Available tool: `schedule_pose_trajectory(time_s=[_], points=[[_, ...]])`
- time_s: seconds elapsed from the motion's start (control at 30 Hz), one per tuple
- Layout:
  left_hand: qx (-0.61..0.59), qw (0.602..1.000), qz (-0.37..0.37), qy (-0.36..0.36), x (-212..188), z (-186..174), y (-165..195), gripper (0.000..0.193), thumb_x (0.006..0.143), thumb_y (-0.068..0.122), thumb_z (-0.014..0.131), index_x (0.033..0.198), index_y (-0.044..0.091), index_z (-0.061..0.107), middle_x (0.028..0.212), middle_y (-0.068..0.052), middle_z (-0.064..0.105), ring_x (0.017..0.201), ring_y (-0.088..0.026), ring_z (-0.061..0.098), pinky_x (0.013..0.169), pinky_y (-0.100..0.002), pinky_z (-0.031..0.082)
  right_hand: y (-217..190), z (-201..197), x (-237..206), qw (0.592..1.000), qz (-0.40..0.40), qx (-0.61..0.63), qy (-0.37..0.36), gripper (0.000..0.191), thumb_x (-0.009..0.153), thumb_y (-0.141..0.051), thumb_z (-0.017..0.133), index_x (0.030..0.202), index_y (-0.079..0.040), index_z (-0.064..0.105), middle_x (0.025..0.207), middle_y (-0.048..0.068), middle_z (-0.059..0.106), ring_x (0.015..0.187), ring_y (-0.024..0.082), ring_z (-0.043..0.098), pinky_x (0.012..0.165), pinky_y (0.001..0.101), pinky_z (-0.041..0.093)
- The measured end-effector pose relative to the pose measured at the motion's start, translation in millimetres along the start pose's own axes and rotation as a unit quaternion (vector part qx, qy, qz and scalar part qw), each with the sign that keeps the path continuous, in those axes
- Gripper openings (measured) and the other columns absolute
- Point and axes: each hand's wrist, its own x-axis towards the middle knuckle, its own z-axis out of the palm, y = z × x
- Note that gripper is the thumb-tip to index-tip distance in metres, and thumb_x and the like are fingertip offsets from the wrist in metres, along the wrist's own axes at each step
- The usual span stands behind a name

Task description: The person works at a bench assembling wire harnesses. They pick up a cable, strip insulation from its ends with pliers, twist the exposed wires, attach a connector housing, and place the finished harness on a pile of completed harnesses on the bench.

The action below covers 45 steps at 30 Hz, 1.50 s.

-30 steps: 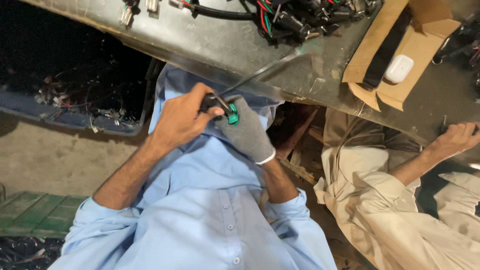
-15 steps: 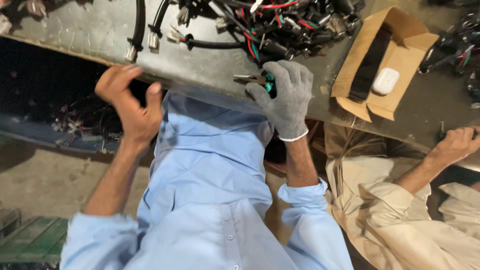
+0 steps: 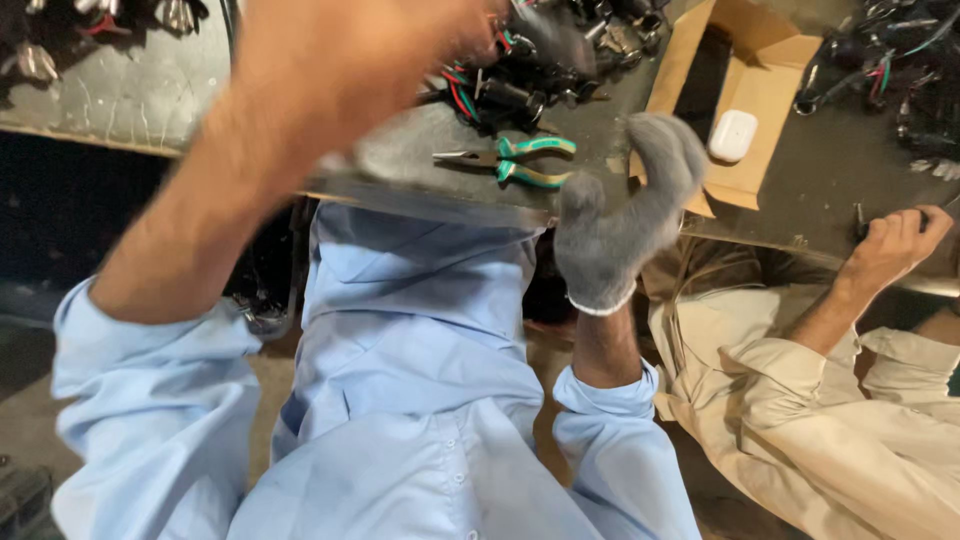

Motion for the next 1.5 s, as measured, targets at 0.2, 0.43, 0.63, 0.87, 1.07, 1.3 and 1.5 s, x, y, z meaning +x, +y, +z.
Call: schedule_pose_trajectory(time_s=[0.2, 0.43, 0.63, 0.87, 1.07, 1.3, 1.5], points=[[-0.130, 0.989, -0.048, -0.058, -25, -41, 56, 0.026, 0.087, 0.026, 0.076, 0.105, 0.010, 0.067, 0.092, -0.003, 0.063, 0.085, -0.022, 0.064, 0.078, -0.038, 0.052, -25, -7, -1, 0.968, 0.015, 0.108, -0.227, 0.011, 0.094, -0.007, 0.067, 0.104, -0.005, 0.067, 0.103, 0.012, 0.068, 0.104, 0.033, 0.067, 0.100, 0.0418, 0.052], [-0.467, 0.783, -0.396, -0.110, -89, -17, 81, 0.029, 0.096, 0.019, 0.078, 0.113, 0.004, 0.060, 0.090, -0.004, 0.068, 0.077, -0.013, 0.065, 0.064, -0.029, 0.052, -19, -1, -28, 0.869, 0.161, 0.190, -0.428, 0.018, 0.092, -0.010, 0.066, 0.108, -0.002, 0.063, 0.090, 0.013, 0.068, 0.079, 0.027, 0.070, 0.074, 0.0342, 0.055], [-0.590, 0.666, -0.449, 0.079, -133, 16, 99, 0.020, 0.105, 0.008, 0.077, 0.106, 0.005, 0.057, 0.099, -0.003, 0.071, 0.092, -0.006, 0.070, 0.081, -0.026, 0.057, -12, 9, -50, 0.873, 0.094, 0.219, -0.425, 0.011, 0.099, -0.015, 0.058, 0.101, -0.006, 0.064, 0.077, 0.008, 0.067, 0.069, 0.027, 0.070, 0.068, 0.0350, 0.054], [-0.515, 0.754, -0.403, -0.062, -104, -13, 86, 0.019, 0.103, 0.014, 0.073, 0.117, 0.005, 0.064, 0.101, -0.004, 0.073, 0.091, -0.011, 0.071, 0.078, -0.027, 0.056, -14, 3, -50, 0.891, 0.142, 0.188, -0.388, 0.024, 0.091, -0.015, 0.072, 0.109, -0.004, 0.061, 0.082, 0.010, 0.068, 0.071, 0.025, 0.071, 0.069, 0.0342, 0.056], [-0.398, 0.868, -0.295, -0.040, -89, -20, 85, 0.017, 0.094, 0.015, 0.081, 0.107, 0.010, 0.072, 0.102, -0.004, 0.069, 0.092, -0.023, 0.063, 0.083, -0.036, 0.050, -28, 6, -36, 0.913, 0.084, 0.178, -0.357, 0.036, 0.092, -0.019, 0.078, 0.118, -0.002, 0.059, 0.096, 0.014, 0.072, 0.085, 0.029, 0.075, 0.075, 0.0363, 0.058], [-0.123, 0.965, -0.204, 0.111, -87, -7, 89, 0.017, 0.091, 0.013, 0.086, 0.101, 0.013, 0.073, 0.107, -0.002, 0.061, 0.105, -0.028, 0.057, 0.093, -0.045, 0.042, -32, 16, -45, 0.919, 0.084, 0.165, -0.348, 0.016, 0.103, -0.014, 0.066, 0.114, -0.004, 0.062, 0.090, 0.013, 0.070, 0.078, 0.032, 0.072, 0.070, 0.0367, 0.055], [-0.092, 0.950, -0.254, 0.158, -84, -4, 82, 0.017, 0.086, 0.012, 0.083, 0.095, 0.010, 0.069, 0.099, -0.008, 0.057, 0.099, -0.033, 0.055, 0.090, -0.046, 0.043, -35, 17, -50, 0.910, 0.126, 0.162, -0.361, 0.008, 0.100, -0.009, 0.064, 0.108, -0.006, 0.064, 0.085, 0.012, 0.067, 0.071, 0.030, 0.069, 0.067, 0.0351, 0.054]])
